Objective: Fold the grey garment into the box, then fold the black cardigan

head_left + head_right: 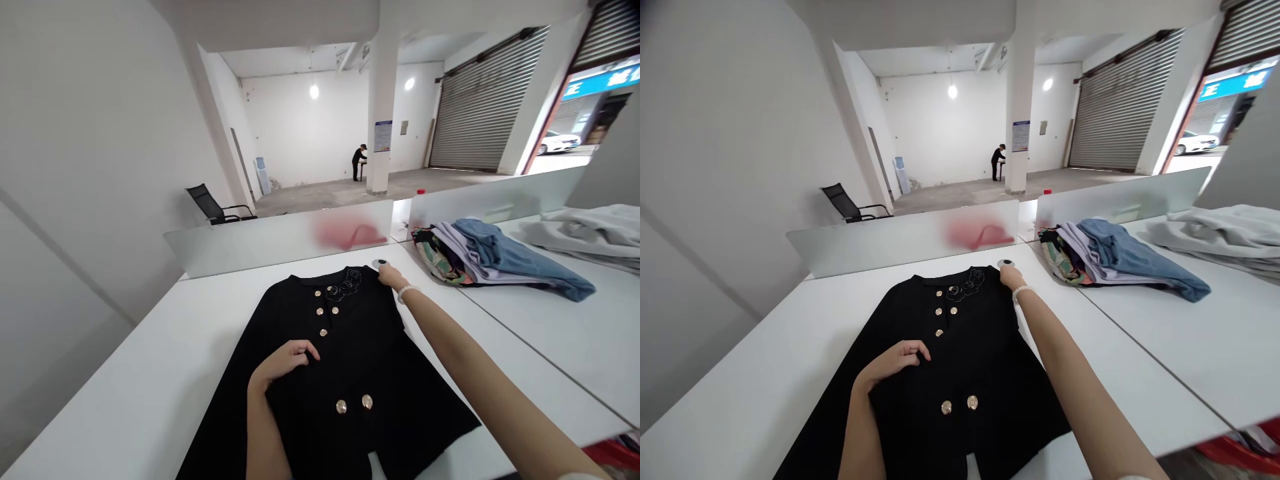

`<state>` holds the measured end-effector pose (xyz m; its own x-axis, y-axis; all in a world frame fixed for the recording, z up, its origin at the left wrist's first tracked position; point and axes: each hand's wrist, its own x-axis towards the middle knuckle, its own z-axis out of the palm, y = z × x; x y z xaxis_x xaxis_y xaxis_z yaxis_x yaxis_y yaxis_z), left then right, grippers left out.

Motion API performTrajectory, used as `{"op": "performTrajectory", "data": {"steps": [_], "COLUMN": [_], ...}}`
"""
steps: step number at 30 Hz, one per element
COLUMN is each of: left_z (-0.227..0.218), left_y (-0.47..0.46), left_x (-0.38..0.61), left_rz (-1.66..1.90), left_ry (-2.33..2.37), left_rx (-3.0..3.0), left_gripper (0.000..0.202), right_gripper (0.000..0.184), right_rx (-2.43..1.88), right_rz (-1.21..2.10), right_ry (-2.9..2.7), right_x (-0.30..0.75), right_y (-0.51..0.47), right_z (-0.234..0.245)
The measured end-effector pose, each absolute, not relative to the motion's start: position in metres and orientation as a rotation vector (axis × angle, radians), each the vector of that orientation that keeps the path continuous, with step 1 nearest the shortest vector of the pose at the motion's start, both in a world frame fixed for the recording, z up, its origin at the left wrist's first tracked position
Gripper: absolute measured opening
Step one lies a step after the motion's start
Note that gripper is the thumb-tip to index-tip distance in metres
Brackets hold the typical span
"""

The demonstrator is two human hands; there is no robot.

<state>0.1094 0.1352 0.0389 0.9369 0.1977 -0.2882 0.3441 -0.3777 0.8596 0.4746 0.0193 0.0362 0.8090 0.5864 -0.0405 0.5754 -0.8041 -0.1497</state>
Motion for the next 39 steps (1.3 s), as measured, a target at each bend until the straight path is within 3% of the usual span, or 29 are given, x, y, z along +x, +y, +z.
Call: {"op": "performTrajectory", "data": {"steps": [8,14,23,29,34,39], "left_z": [0.034,0.030,0.038,0.035,0.042,0.028], "left_y": [0.133,0.135,0.138,0.147,0.136,0.113], "left_x": [0.107,0.107,0.105,0.109,0.091,-0.002], "left_rz": [-0.192,-0.173,-0.199,-0.170,0.049,0.382], "left_ry": [0.461,0.482,0.424,0.421,0.730,1.249], "left_rx": [1.753,1.783,1.915,2.015,2.112,2.212], "left_gripper": [0.027,0.024,0.024,0.033,0.040,0.048], "right_gripper": [0.030,0.040,0.056,0.056,0.056,0.043], "right_rx": [-2.771,-2.588,-2.332,-2.360,-2.382,-2.327], "right_rz": [0.008,-0.011,-0.075,-0.451,-0.646,-0.673], "right_ry": [-0.747,-1.038,-1.518,-1.698,-1.672,-1.448], "right_x": [0.486,0.459,0.355,0.286,0.271,0.247], "right_y": [0.035,0.035,-0.130,-0.212,-0.217,-0.204], "right_z": [0.027,0.037,-0.026,-0.056,-0.058,-0.044]}}
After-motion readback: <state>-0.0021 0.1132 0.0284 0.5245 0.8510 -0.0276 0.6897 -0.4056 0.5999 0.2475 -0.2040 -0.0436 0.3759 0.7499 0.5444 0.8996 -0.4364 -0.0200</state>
